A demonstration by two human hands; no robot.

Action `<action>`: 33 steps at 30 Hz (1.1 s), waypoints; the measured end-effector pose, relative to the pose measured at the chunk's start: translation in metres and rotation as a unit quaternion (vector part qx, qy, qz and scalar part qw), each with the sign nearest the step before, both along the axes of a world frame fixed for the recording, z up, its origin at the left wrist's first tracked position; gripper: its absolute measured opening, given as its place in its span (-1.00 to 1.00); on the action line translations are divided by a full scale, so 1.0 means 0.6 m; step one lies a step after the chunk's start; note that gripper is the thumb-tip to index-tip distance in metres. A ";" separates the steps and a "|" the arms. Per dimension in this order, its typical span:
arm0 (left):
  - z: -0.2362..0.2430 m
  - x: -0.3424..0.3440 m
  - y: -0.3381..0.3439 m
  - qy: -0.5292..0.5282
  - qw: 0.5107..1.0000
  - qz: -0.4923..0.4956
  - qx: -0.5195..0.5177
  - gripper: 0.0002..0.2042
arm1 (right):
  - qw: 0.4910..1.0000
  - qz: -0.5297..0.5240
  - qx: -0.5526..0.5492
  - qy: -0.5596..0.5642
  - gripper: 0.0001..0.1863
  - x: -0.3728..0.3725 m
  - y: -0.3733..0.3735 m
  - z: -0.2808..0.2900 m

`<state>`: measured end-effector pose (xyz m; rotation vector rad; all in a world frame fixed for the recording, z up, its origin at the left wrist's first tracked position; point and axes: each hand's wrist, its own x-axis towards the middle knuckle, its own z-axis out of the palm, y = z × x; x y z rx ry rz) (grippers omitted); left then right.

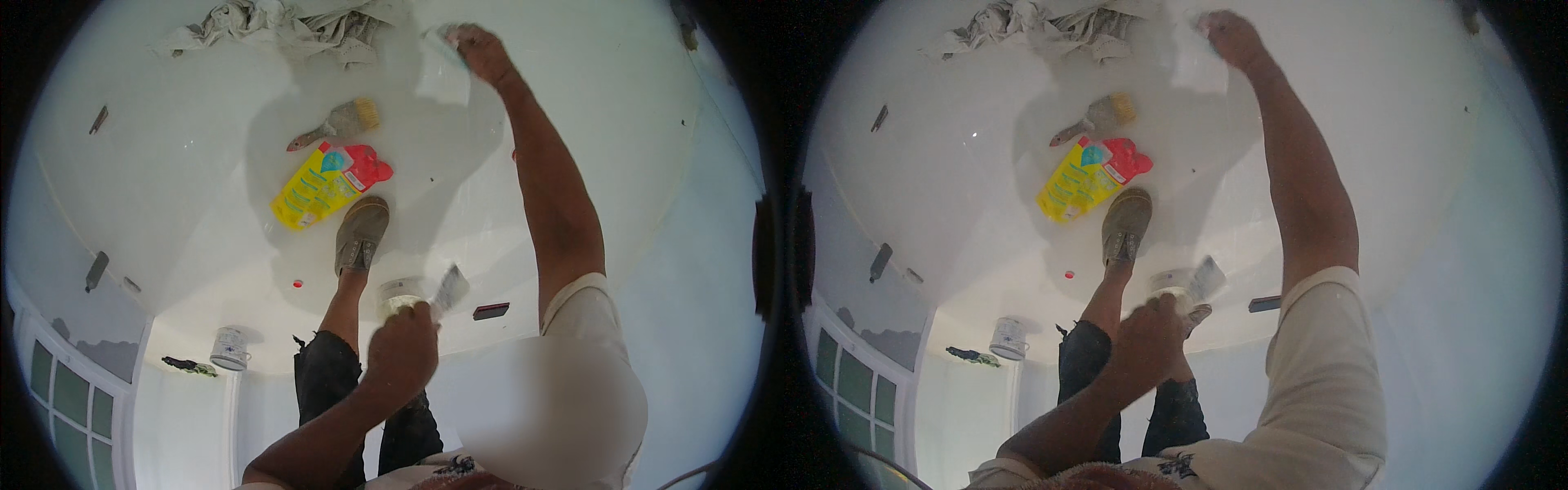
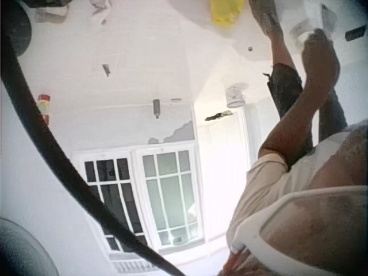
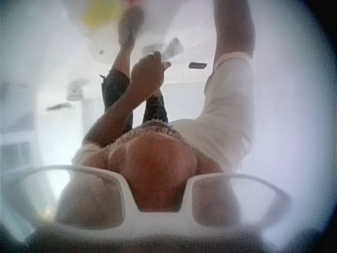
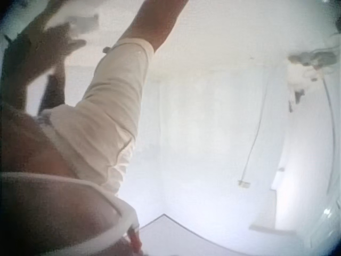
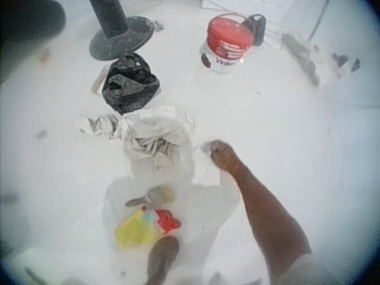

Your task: The person scoops white paste from a bucket with a trowel and spreads it onto a white floor surface using a flat tool. They repeatedly transfer material from the bucket to the floor and smooth it in place.

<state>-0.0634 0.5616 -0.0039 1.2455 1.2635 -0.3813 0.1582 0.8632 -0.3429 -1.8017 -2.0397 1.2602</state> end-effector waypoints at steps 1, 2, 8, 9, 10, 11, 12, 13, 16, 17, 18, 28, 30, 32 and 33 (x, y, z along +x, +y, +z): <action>-0.011 -0.017 0.006 0.011 0.999 0.023 0.025 -0.78 | 0.999 0.026 -0.023 -0.006 -0.66 -0.020 -0.030 0.005; -0.021 -0.031 0.040 0.034 0.999 0.016 0.026 -0.78 | 0.992 0.081 -0.069 0.068 -0.67 -0.012 -0.081 0.004; -0.258 -0.128 0.231 0.024 0.945 0.115 0.305 -0.70 | 0.980 0.050 -0.194 0.008 -0.65 -0.037 -0.366 0.082; -0.305 -0.132 0.273 0.004 0.932 0.109 0.347 -0.69 | 0.974 -0.050 -0.216 0.048 -0.65 -0.033 -0.399 0.095; -0.346 -0.128 0.321 0.009 0.935 0.088 0.345 -0.68 | 0.983 -0.029 -0.175 0.037 -0.66 -0.018 -0.426 0.101; -0.382 -0.125 0.361 0.016 0.938 0.065 0.340 -0.68 | 0.990 -0.008 -0.137 0.027 -0.66 -0.005 -0.460 0.103; -0.415 -0.132 0.401 0.023 0.933 0.049 0.357 -0.66 | 0.995 0.013 -0.098 0.020 -0.67 -0.002 -0.481 0.109; -0.440 -0.146 0.431 0.036 0.926 0.031 0.374 -0.64 | 0.986 -0.037 -0.153 0.048 -0.67 -0.012 -0.490 0.116; -0.452 -0.146 0.483 0.054 0.925 -0.019 0.375 -0.61 | 0.930 -0.172 -0.315 0.081 -0.68 -0.018 -0.515 0.155; -0.457 -0.139 0.489 0.060 0.917 -0.031 0.392 -0.61 | 0.935 -0.168 -0.300 0.091 -0.68 -0.015 -0.527 0.156; -0.460 -0.133 0.495 0.066 0.909 -0.042 0.410 -0.62 | 0.939 -0.163 -0.284 0.102 -0.68 -0.013 -0.537 0.156; -0.488 -0.103 0.502 -0.025 0.905 0.013 0.425 -0.67 | 0.947 -0.160 -0.253 0.115 -0.70 -0.006 -0.548 0.151; -0.494 -0.086 0.505 0.008 0.899 -0.019 0.436 -0.67 | 0.940 -0.169 -0.274 0.114 -0.70 -0.007 -0.539 0.156; -0.512 -0.097 0.506 0.012 0.877 -0.063 0.476 -0.66 | 0.926 -0.197 -0.295 0.132 -0.71 -0.010 -0.533 0.165; -0.525 -0.124 0.510 0.000 0.855 -0.093 0.511 -0.66 | 0.915 -0.220 -0.304 0.151 -0.71 -0.012 -0.532 0.167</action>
